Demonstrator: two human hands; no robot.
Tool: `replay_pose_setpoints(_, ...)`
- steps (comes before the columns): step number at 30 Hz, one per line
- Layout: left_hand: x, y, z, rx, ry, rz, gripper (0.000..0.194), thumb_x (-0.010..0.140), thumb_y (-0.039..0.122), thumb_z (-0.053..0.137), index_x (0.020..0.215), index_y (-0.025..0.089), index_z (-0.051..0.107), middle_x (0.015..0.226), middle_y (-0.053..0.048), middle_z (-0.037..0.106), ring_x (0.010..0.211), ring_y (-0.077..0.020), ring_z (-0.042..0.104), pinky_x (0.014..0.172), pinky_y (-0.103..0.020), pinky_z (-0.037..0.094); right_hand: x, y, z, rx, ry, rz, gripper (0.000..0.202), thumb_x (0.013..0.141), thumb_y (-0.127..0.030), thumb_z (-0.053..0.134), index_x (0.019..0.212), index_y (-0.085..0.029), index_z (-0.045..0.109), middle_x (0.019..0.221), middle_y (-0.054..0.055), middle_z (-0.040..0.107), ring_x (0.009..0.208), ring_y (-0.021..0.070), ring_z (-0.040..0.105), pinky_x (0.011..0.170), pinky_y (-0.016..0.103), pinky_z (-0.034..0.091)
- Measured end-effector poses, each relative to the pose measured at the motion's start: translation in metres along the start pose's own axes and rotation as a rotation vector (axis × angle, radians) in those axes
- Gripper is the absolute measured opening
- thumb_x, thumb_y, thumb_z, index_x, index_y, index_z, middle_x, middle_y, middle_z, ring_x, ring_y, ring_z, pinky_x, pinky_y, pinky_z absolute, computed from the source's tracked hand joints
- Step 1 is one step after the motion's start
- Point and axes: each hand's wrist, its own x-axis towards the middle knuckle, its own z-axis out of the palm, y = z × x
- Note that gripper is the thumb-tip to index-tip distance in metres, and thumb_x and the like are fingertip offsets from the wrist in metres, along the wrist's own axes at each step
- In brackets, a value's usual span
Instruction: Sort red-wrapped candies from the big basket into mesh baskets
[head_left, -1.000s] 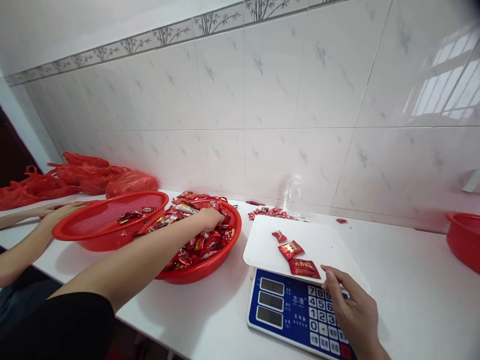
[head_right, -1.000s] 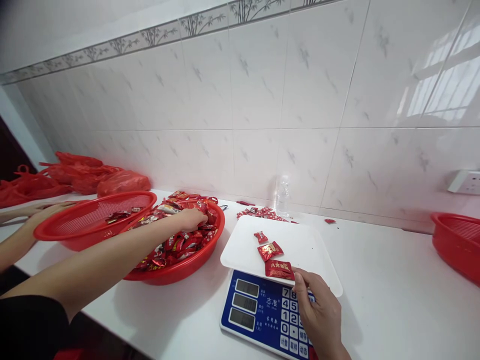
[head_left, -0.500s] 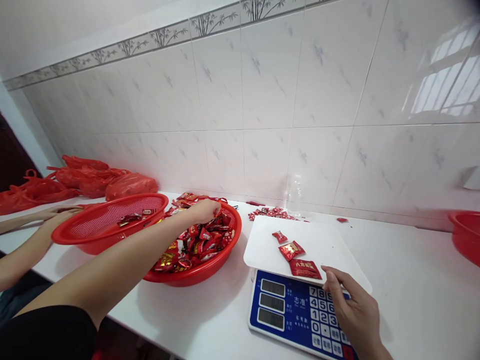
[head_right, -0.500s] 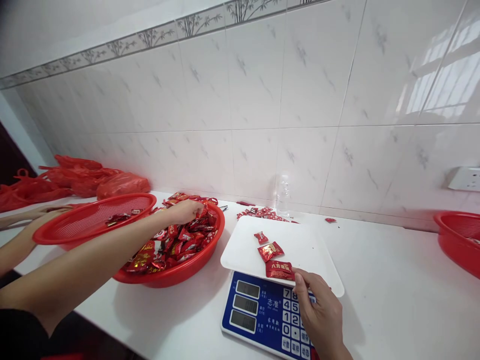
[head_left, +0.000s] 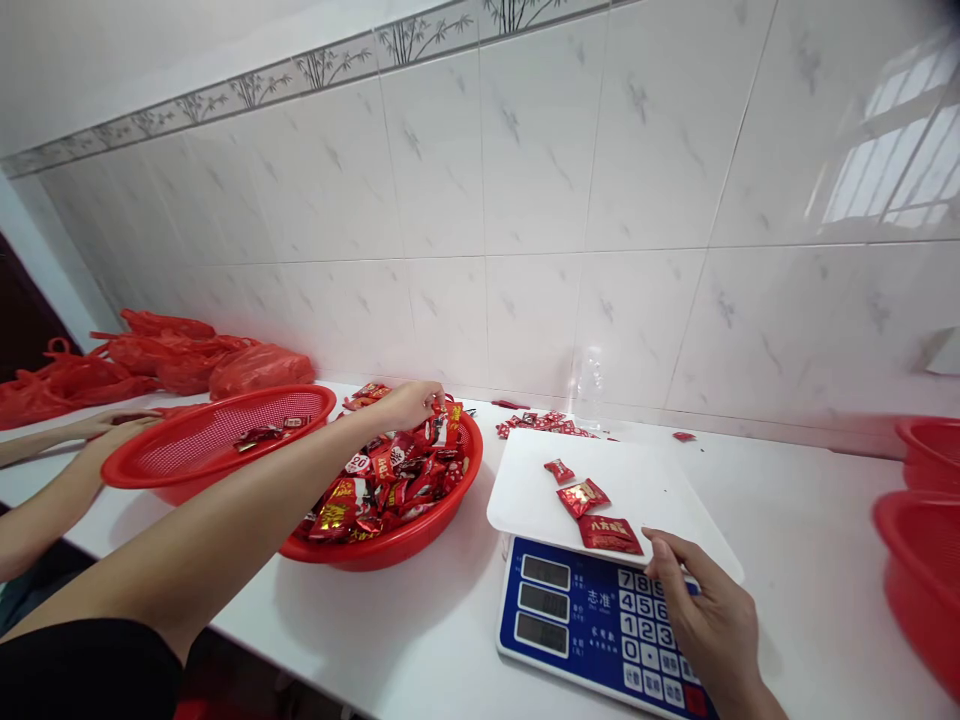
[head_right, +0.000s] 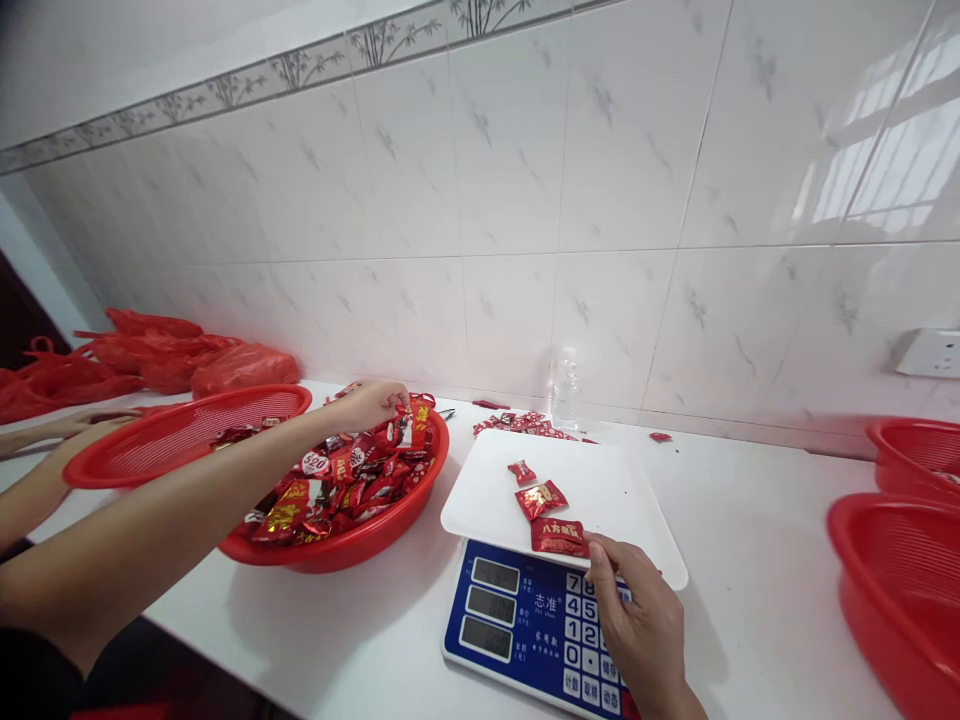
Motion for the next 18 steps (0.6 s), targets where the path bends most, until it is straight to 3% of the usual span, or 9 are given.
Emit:
replay_pose_setpoints(5, 0.001, -0.008, 0.001, 0.006, 0.031, -0.011, 0.036, 0.075, 0.011, 0.048, 0.104, 0.024, 0.064, 0.084, 0.003, 0.069, 0.073, -0.0147, 0.062, 0.062, -0.021, 0.044, 0.0, 0.004, -0.001, -0.004, -0.017, -0.027, 0.029, 0.091, -0.043, 0.049, 0.092, -0.022, 0.069, 0.074, 0.002, 0.071, 0.074, 0.0189, 0.069, 0.063, 0.026, 0.054)
replay_pose_setpoints(12, 0.011, -0.001, -0.01, 0.037, 0.181, -0.009, 0.042, 0.08, 0.009, 0.036, 0.115, 0.019, 0.058, 0.11, -0.006, 0.061, 0.096, -0.0174, 0.059, 0.082, -0.024, 0.045, 0.001, -0.001, -0.001, 0.005, -0.011, -0.018, 0.029, 0.091, -0.043, 0.049, 0.089, -0.022, 0.07, 0.07, 0.001, 0.07, 0.067, 0.0171, 0.067, 0.061, 0.026, 0.052)
replay_pose_setpoints(18, 0.009, 0.012, 0.008, 0.084, -0.066, 0.015, 0.033, 0.078, 0.032, 0.054, 0.11, 0.024, 0.06, 0.104, -0.004, 0.067, 0.096, -0.0234, 0.061, 0.082, -0.03, 0.045, 0.001, 0.0, -0.001, 0.024, 0.01, -0.009, 0.031, 0.09, -0.045, 0.05, 0.091, -0.021, 0.07, 0.073, 0.002, 0.071, 0.071, 0.018, 0.068, 0.059, 0.025, 0.053)
